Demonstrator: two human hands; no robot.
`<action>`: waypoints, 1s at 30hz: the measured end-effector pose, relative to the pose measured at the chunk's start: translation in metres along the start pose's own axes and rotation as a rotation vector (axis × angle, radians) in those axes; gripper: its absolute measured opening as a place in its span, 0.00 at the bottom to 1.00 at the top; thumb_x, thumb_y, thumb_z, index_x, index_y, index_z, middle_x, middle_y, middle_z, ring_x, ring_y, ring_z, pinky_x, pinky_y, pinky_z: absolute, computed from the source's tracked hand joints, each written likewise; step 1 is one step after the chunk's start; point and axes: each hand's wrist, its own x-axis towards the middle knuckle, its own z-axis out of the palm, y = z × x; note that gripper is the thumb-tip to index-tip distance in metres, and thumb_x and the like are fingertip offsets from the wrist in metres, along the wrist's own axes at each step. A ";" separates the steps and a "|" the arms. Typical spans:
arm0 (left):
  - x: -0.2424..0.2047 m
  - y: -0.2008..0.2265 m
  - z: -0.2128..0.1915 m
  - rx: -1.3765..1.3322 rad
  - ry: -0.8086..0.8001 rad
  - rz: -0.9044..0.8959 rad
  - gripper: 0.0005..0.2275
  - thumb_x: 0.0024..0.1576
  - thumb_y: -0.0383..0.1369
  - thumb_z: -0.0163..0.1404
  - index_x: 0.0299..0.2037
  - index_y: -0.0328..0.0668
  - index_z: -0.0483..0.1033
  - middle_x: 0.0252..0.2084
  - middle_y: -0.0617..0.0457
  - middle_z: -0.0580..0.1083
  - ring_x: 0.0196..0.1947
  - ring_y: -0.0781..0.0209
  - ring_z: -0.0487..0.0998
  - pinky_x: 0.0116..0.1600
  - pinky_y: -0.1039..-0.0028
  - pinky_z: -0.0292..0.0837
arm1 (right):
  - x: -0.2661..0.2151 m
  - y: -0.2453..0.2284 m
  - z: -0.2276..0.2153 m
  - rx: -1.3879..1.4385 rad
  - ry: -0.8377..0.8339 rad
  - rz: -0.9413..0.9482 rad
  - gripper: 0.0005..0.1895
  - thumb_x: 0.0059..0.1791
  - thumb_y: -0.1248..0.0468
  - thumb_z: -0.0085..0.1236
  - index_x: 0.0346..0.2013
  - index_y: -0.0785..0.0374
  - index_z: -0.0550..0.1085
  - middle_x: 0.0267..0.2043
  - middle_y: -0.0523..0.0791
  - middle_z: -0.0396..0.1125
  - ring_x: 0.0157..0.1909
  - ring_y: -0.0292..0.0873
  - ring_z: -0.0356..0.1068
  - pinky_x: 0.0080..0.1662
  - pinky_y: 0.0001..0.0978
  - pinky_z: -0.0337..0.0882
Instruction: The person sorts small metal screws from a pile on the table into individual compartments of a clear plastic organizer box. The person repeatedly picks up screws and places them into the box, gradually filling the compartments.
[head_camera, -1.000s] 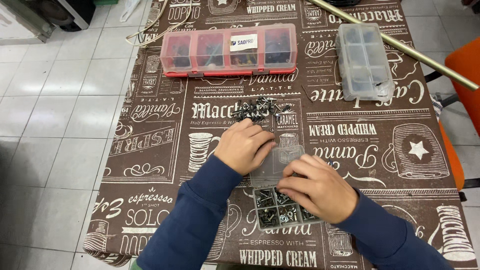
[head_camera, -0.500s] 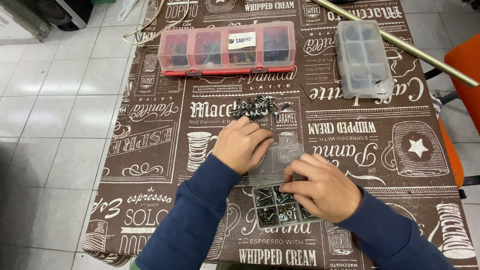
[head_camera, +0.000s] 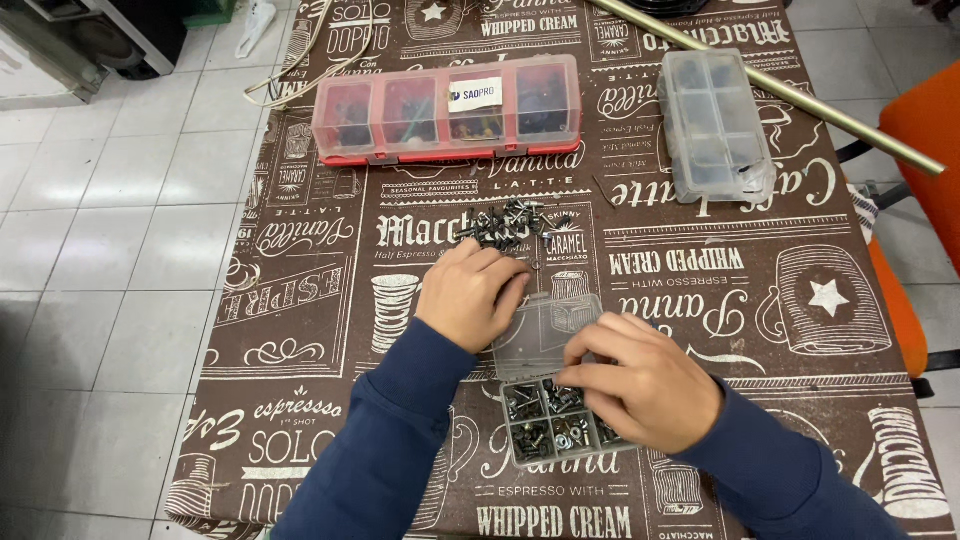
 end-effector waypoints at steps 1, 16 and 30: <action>0.000 -0.001 0.002 0.001 0.001 0.003 0.07 0.62 0.34 0.53 0.38 0.43 0.83 0.29 0.54 0.76 0.30 0.54 0.69 0.36 0.64 0.67 | 0.003 -0.001 -0.001 -0.003 0.002 0.000 0.09 0.48 0.71 0.54 0.41 0.60 0.77 0.40 0.47 0.67 0.40 0.49 0.66 0.41 0.42 0.67; -0.004 -0.013 0.005 0.056 -0.006 -0.260 0.05 0.59 0.31 0.54 0.42 0.47 0.83 0.36 0.54 0.76 0.34 0.52 0.69 0.35 0.60 0.68 | 0.013 -0.009 -0.008 0.014 0.179 0.036 0.05 0.51 0.67 0.56 0.40 0.62 0.78 0.35 0.44 0.71 0.34 0.45 0.67 0.36 0.37 0.67; 0.001 -0.013 0.008 0.069 0.040 -0.274 0.08 0.61 0.31 0.53 0.48 0.44 0.80 0.37 0.53 0.75 0.35 0.52 0.68 0.34 0.61 0.65 | 0.010 -0.007 -0.004 0.005 0.172 0.022 0.05 0.50 0.67 0.56 0.39 0.60 0.78 0.34 0.43 0.71 0.32 0.43 0.67 0.36 0.35 0.68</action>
